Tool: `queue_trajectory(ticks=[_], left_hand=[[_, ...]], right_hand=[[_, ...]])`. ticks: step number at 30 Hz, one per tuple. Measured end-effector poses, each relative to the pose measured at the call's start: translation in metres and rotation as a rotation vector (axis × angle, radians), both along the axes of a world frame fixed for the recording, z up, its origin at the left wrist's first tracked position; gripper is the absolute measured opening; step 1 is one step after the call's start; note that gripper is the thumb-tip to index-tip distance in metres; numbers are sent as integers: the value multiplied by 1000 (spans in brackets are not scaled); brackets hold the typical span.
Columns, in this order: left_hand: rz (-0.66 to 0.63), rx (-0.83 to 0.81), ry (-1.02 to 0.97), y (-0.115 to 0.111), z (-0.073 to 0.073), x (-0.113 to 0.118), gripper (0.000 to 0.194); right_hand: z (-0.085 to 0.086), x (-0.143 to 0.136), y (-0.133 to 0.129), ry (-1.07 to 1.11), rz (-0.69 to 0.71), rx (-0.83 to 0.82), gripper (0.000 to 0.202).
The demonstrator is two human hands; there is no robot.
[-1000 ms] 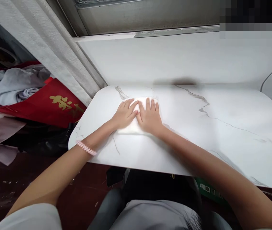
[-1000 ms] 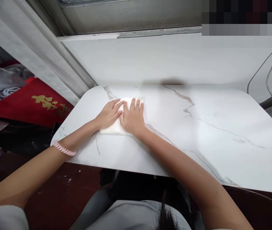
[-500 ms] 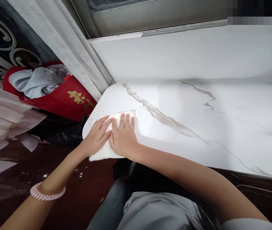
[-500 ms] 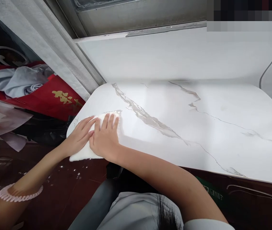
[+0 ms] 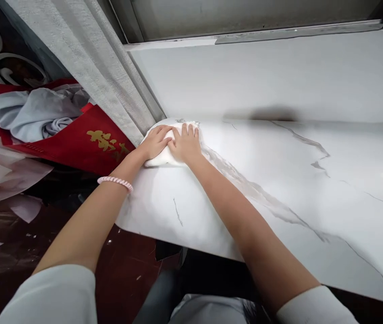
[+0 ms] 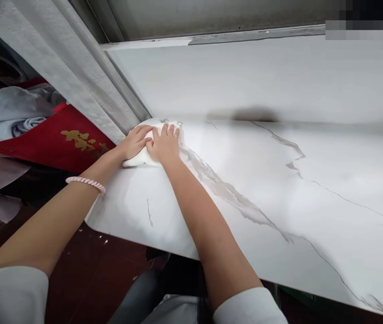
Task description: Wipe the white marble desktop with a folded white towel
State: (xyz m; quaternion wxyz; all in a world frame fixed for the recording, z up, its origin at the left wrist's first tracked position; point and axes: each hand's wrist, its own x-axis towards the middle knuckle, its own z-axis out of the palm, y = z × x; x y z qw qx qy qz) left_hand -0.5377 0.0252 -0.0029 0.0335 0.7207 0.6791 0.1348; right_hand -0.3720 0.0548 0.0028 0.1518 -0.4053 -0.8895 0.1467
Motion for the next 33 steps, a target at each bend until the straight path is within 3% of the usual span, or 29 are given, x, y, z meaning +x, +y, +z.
queue_trajectory(ticks=[4,8,11,15,22,33], left_hand=[[42,5,-5,43,-1,0,52],[47,16,-6,71,-4,5,52],[48,13,11,78,-4,11,54],[63,-7,40,68,-1,25,54],[104,-30,41,19,2,72,52],[91,38,66,-132,2,196,51]], right_hand=[[0,-4,35,-8,-42,16,55],[-1,0,59,1,-79,31,54],[-1,6,64,7,-93,38,54],[-2,15,57,-8,-87,52,53],[-5,55,20,-44,-66,75,55],[-3,179,-115,-154,55,189,59]])
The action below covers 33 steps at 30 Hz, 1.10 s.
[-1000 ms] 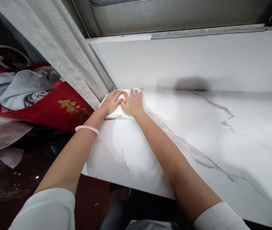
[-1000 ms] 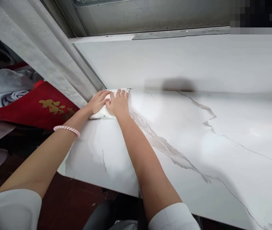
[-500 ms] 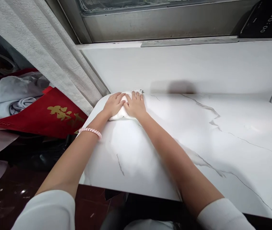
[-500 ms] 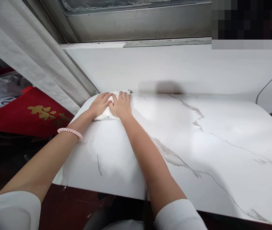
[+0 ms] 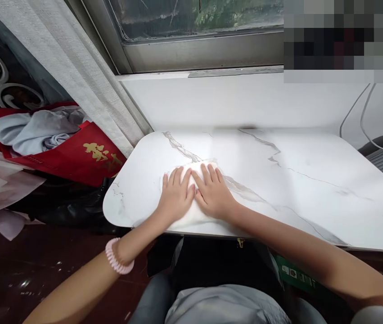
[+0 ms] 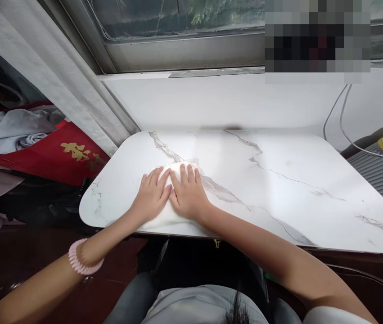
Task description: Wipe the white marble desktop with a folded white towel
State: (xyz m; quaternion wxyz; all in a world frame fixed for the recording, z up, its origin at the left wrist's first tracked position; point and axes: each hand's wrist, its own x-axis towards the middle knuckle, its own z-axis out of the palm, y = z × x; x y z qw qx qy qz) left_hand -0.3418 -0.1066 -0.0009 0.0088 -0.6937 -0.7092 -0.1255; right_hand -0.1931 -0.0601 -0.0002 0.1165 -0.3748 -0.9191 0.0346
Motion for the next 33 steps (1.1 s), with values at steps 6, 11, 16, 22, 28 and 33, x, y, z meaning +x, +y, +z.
queue_trajectory(ticks=[6,11,16,22,28,33], left_hand=[[-29,-6,-8,-32,-2,53,54],[-97,-78,35,1,2,58,53],[-150,-110,46,95,11,31,51],[-114,-57,-17,200,11,17,48],[-32,20,-37,235,4,38,46],[22,15,-47,228,3,58,50]], right_hand=[[0,53,-32,-63,-11,16,61],[4,56,-11,-120,-65,-3,61],[9,23,76,-69,-201,-100,58],[1,-2,184,163,-282,-111,52],[-1,13,224,162,-265,-71,58],[1,29,220,122,-244,-53,62]])
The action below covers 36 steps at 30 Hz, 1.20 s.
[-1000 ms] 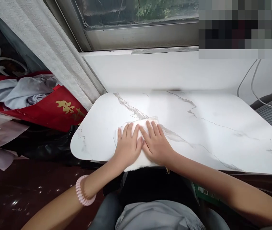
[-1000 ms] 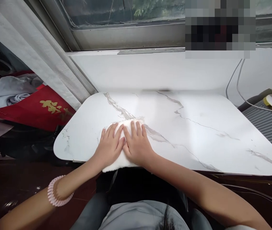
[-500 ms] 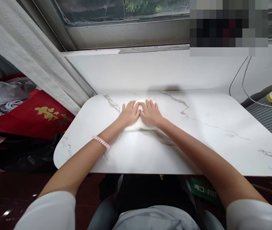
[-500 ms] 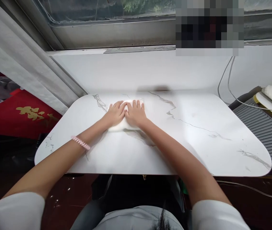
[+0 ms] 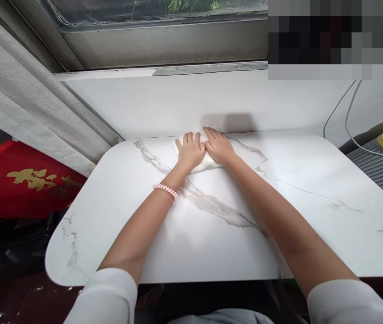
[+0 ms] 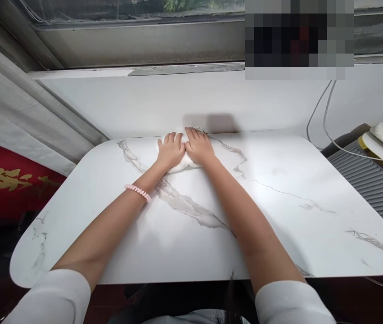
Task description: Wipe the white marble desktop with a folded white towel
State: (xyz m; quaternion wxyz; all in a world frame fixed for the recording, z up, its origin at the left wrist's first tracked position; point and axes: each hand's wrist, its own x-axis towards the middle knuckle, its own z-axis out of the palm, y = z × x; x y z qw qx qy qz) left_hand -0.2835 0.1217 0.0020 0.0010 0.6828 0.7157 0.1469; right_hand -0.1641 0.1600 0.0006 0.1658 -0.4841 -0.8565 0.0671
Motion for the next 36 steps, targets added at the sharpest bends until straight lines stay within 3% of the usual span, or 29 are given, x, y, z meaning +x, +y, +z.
queue_trajectory(ticks=[5,9,20,25,31,33,36], left_hand=[[-33,-38,-16,-23,1,28,52],[-88,-48,-25,-52,2,51,52],[-178,-155,-35,-177,7,101,59],[-234,-156,-45,-217,5,122,60],[-302,-206,-28,-225,6,142,61],[-310,-260,-24,-214,10,146,61],[-324,-310,-37,-179,15,150,60]], right_hand=[[-2,28,-24,-120,-49,8,59],[-2,56,-59,-192,-86,3,58],[-1,114,-193,-216,-86,-14,59],[-5,141,-236,-207,-99,-9,60],[-7,166,-250,-184,-124,-6,61],[-7,171,-240,-173,-115,-16,60],[-6,175,-208,-179,-129,-15,59]])
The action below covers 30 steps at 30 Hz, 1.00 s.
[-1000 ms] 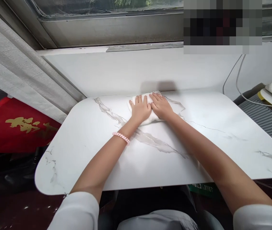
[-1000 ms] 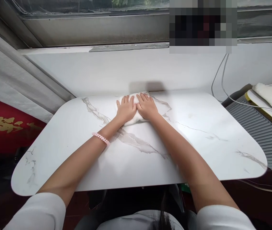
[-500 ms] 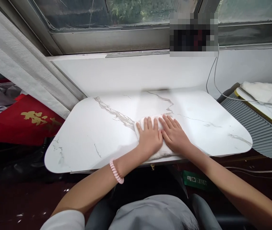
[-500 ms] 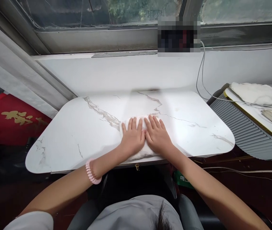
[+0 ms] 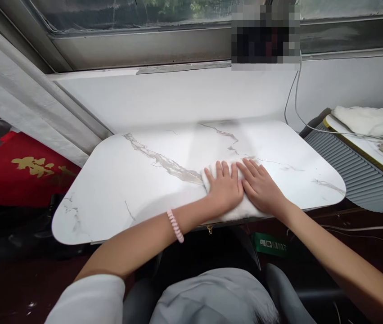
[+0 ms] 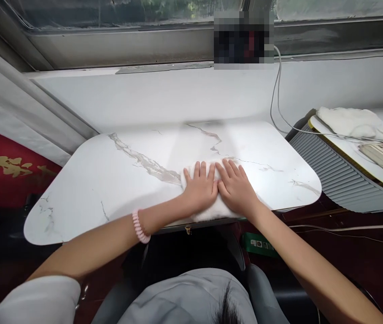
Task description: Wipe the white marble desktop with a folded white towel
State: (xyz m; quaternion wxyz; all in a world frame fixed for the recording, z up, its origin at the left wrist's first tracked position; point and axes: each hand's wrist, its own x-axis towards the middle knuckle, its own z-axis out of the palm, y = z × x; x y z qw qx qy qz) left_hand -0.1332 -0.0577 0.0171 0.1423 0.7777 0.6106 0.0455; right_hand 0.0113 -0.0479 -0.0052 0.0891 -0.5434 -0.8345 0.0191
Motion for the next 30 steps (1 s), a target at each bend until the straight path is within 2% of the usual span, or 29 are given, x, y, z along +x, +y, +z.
queue_trajectory(ticks=[5,9,12,16,20,23,26,30], left_hand=[[0,82,-7,82,-3,1,58],[69,175,-8,138,-8,0,56],[120,239,-21,168,-11,4,52],[180,342,-21,195,-12,16,48],[181,341,-29,210,-13,27,47],[185,327,-21,210,-14,31,50],[178,299,-15,200,-14,34,52],[129,247,-17,166,-12,43,55]], right_hand=[[0,0,86,29,-20,46,57],[4,-5,148,41,-8,11,57],[7,-6,183,49,-22,-22,57],[4,2,218,109,1,-17,56],[-1,15,238,165,39,27,55],[-2,19,239,153,51,32,56],[-2,23,225,95,28,22,57],[-5,39,189,30,26,37,57]])
